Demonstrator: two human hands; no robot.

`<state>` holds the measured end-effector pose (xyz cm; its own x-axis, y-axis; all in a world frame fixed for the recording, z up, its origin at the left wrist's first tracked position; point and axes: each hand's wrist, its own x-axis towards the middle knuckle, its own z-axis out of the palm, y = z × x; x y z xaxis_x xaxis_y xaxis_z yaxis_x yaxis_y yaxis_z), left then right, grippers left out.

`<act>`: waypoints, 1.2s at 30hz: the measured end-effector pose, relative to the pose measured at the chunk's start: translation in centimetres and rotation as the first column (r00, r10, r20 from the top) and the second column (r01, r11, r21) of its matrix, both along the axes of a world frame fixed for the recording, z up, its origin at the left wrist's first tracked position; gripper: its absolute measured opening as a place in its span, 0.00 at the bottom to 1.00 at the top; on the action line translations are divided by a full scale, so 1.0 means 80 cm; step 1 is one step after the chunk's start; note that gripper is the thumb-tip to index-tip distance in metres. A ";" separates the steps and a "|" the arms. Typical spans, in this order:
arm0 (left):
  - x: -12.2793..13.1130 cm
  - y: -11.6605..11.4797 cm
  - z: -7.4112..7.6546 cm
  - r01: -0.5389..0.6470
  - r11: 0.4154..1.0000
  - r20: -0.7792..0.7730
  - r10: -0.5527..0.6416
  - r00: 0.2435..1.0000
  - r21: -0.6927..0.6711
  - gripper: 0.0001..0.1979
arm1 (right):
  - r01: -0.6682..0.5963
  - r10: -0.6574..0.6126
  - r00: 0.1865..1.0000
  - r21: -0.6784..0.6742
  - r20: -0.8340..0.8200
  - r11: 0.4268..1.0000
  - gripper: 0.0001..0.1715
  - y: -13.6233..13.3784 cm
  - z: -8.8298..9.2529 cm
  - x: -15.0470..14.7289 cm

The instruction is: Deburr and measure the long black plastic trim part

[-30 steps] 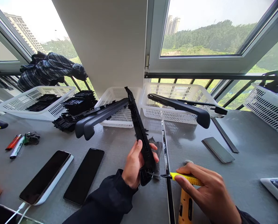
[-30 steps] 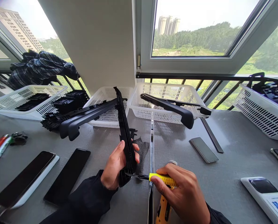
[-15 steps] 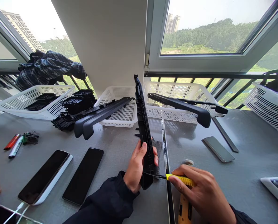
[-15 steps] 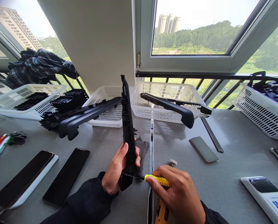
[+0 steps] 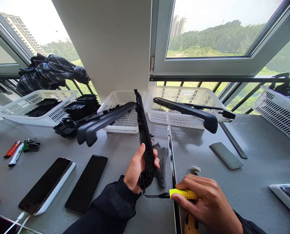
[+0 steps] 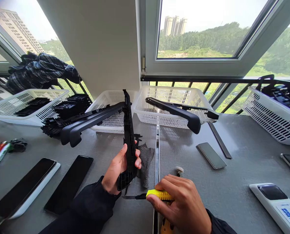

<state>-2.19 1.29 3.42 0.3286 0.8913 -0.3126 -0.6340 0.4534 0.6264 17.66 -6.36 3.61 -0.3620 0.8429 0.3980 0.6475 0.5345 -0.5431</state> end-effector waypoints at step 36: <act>0.011 -0.010 -0.033 0.324 0.916 -0.270 -0.259 0.927 0.235 0.20 | 0.458 -0.520 0.750 -0.246 -0.408 0.854 0.13 0.044 -0.041 0.040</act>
<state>-1.28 0.49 0.79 0.5351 0.8272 -0.1714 -0.3238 0.3883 0.8628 20.85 -2.83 0.37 0.3041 0.9074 0.2901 0.4722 0.1209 -0.8732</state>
